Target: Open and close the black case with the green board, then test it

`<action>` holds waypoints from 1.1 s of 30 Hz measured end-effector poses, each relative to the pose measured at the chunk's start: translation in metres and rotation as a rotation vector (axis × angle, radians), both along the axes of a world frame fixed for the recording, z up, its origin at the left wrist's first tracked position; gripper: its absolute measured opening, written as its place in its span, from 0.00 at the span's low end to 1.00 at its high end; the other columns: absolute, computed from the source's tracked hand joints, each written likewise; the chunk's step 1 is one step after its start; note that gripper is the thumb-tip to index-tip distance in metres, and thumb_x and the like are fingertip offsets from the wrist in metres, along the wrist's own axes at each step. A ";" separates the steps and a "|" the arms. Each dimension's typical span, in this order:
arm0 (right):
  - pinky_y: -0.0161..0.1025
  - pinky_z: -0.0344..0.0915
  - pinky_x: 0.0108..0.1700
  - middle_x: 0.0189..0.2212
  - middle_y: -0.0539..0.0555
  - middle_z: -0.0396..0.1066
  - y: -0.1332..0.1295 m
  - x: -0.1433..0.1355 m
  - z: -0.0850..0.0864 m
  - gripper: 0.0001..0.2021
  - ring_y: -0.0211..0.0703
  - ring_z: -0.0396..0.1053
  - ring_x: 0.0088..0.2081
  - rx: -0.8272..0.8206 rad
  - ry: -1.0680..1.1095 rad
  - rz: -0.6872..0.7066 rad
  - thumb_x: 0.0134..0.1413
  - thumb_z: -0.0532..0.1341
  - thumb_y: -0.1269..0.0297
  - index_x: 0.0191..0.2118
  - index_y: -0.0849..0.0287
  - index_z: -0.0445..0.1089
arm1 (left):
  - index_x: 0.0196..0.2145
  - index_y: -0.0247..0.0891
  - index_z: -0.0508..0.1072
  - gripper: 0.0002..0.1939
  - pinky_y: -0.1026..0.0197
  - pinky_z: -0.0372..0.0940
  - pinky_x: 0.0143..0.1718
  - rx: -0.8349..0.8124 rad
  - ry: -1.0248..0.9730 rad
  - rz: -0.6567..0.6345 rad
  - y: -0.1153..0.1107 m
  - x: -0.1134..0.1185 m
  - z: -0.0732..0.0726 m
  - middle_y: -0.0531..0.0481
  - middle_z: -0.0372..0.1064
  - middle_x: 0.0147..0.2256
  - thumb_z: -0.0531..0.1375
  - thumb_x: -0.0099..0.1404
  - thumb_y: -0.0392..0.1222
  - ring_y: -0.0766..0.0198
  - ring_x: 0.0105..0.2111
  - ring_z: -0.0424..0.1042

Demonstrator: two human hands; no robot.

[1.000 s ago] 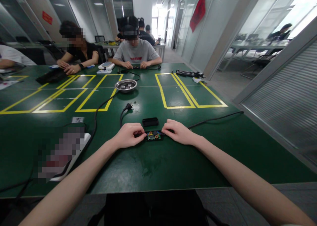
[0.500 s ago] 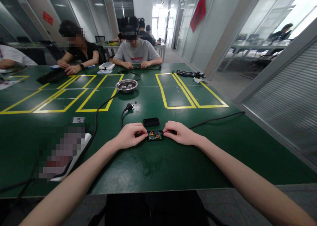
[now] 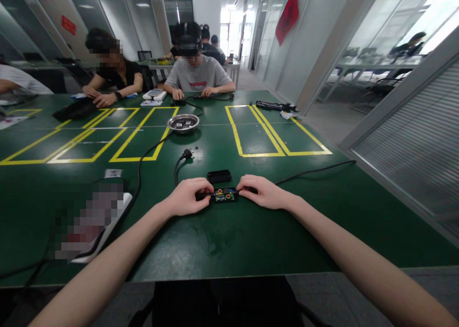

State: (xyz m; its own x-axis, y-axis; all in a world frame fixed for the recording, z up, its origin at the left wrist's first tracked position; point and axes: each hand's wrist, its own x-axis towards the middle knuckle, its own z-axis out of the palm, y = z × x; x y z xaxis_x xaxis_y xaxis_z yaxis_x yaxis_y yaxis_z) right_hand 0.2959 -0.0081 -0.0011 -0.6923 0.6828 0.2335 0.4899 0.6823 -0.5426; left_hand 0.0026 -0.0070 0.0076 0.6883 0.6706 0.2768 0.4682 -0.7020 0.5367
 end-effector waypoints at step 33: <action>0.36 0.63 0.34 0.27 0.49 0.72 -0.001 0.005 0.005 0.07 0.39 0.68 0.28 -0.100 0.060 -0.049 0.66 0.61 0.61 0.42 0.58 0.75 | 0.36 0.35 0.79 0.07 0.67 0.60 0.28 -0.057 -0.071 0.000 0.002 -0.002 0.001 0.51 0.72 0.28 0.61 0.63 0.37 0.69 0.25 0.65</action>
State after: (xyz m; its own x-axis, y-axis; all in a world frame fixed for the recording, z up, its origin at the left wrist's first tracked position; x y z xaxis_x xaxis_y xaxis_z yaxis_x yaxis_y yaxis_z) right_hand 0.3007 -0.0089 0.0038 -0.6444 0.7373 0.2028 0.4857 0.5995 -0.6362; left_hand 0.0002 -0.0049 0.0084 0.6680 0.6869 0.2864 0.4277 -0.6692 0.6076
